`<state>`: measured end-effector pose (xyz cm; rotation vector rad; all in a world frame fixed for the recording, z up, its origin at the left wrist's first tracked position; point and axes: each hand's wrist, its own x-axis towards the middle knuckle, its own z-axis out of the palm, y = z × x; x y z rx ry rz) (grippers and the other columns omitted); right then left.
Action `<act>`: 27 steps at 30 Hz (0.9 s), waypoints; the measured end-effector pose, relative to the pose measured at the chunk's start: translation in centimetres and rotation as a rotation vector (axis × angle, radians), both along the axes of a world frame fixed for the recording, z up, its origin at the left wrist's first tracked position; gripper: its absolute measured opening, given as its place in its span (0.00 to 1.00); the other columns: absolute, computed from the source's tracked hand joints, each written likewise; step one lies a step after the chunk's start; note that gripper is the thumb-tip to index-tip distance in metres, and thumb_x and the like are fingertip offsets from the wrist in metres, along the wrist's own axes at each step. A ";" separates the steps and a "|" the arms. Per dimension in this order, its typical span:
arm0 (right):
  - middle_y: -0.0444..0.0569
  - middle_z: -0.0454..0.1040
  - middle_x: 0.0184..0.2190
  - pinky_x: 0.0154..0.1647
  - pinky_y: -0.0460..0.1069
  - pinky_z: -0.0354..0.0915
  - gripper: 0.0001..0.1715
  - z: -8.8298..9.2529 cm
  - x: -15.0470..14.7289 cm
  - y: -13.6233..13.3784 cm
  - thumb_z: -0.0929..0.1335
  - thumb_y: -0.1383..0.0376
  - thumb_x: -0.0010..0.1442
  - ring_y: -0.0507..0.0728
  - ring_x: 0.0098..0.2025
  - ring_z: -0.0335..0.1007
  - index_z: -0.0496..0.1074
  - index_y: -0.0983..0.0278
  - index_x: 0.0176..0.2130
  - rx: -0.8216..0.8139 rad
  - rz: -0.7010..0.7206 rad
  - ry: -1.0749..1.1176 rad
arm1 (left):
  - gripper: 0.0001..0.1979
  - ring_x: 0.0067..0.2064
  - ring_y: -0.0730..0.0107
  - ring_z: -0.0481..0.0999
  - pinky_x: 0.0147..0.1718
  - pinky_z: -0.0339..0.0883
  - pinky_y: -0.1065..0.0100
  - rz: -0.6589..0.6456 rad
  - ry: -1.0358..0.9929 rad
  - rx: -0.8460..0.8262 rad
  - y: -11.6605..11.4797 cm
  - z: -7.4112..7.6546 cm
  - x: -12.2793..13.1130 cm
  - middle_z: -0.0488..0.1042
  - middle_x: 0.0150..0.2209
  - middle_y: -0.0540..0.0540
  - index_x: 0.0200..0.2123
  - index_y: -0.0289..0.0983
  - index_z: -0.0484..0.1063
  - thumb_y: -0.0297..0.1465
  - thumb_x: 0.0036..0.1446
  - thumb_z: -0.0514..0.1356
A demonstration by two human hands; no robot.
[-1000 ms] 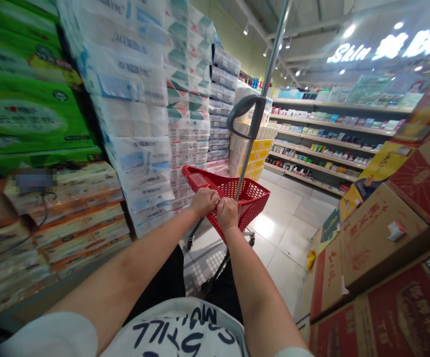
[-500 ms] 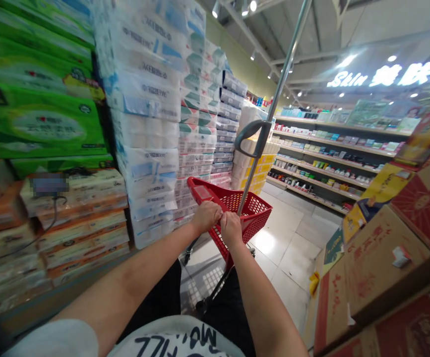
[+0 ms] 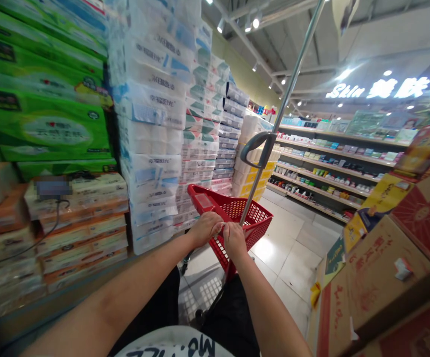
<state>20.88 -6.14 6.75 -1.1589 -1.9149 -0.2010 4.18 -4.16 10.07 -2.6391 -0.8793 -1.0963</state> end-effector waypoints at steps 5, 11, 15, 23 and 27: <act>0.51 0.73 0.34 0.45 0.52 0.61 0.22 0.7 0.3 -0.6 0.51 0.62 0.69 0.58 0.39 0.66 0.67 0.62 0.35 -0.032 0.001 -0.071 | 0.21 0.48 0.63 0.70 0.54 0.60 0.56 -0.010 -0.002 -0.012 -0.3 -0.6 -0.3 0.74 0.43 0.44 0.44 0.37 0.71 0.40 0.68 0.41; 0.53 0.73 0.35 0.47 0.52 0.60 0.23 0.8 0.3 -1.4 0.51 0.62 0.70 0.58 0.39 0.66 0.68 0.63 0.36 -0.045 -0.046 -0.080 | 0.20 0.59 0.60 0.62 0.60 0.54 0.53 0.014 0.031 -0.021 -0.9 -1.8 -1.0 0.68 0.57 0.44 0.57 0.40 0.64 0.39 0.67 0.44; 0.53 0.73 0.35 0.47 0.52 0.60 0.23 0.9 0.4 -1.9 0.51 0.62 0.70 0.57 0.39 0.66 0.69 0.64 0.36 -0.052 -0.046 -0.071 | 0.20 0.59 0.60 0.63 0.61 0.54 0.53 0.003 0.044 -0.011 -1.6 -1.4 -1.0 0.68 0.56 0.42 0.56 0.38 0.64 0.37 0.67 0.44; 0.50 0.73 0.33 0.45 0.51 0.61 0.25 1.2 0.3 -1.9 0.51 0.60 0.70 0.56 0.39 0.67 0.69 0.63 0.35 -0.055 -0.004 -0.034 | 0.18 0.58 0.60 0.65 0.59 0.58 0.52 0.014 0.006 -0.008 -2.4 -0.5 -1.3 0.69 0.54 0.42 0.55 0.39 0.65 0.36 0.67 0.46; 0.50 0.73 0.33 0.45 0.51 0.61 0.23 0.8 -0.3 -1.8 0.52 0.62 0.69 0.56 0.38 0.66 0.69 0.62 0.34 -0.028 -0.004 0.004 | 0.17 0.57 0.61 0.65 0.59 0.58 0.53 -0.001 -0.014 -0.042 -2.5 -0.2 -1.7 0.70 0.53 0.43 0.54 0.39 0.67 0.34 0.66 0.47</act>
